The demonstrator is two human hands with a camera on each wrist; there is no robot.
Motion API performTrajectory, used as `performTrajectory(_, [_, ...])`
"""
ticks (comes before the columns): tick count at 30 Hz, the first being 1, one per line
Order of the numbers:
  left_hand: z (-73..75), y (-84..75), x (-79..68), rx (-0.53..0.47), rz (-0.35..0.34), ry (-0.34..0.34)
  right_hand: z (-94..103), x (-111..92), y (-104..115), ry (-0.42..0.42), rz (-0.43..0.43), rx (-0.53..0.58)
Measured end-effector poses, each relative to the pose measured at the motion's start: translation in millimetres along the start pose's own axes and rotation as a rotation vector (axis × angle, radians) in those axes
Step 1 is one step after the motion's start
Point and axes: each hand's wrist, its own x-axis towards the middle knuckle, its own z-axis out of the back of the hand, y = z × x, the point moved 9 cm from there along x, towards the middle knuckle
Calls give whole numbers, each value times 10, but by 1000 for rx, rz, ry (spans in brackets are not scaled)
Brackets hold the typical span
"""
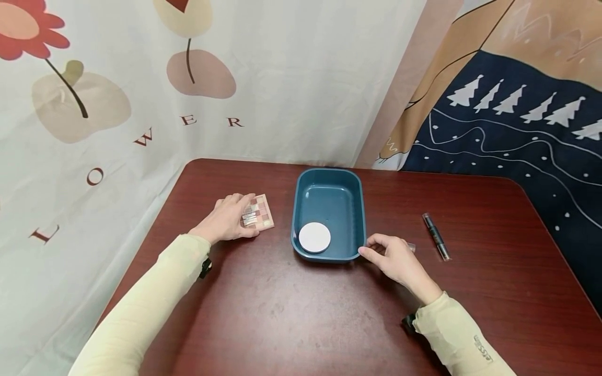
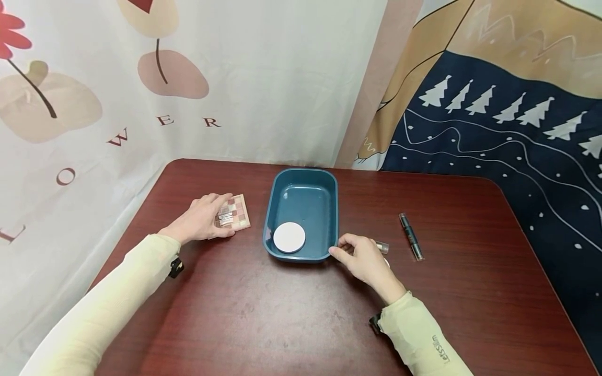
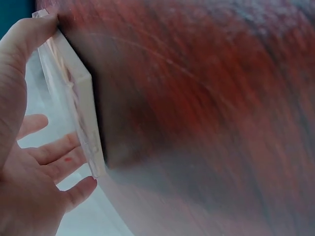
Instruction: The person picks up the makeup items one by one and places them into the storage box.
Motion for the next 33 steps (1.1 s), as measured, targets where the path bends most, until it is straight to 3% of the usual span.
performTrajectory(6, [24,-21,-21,-15,-22,-38,-1,4,0,-4,6,0])
performTrajectory(15, [52,-120,-51,-37,-55,-39,-11,7,-19,-3,4,24])
performTrajectory(33, [173,-405,-49,-12,-135,-92,-20,2,-33,-5,7,16])
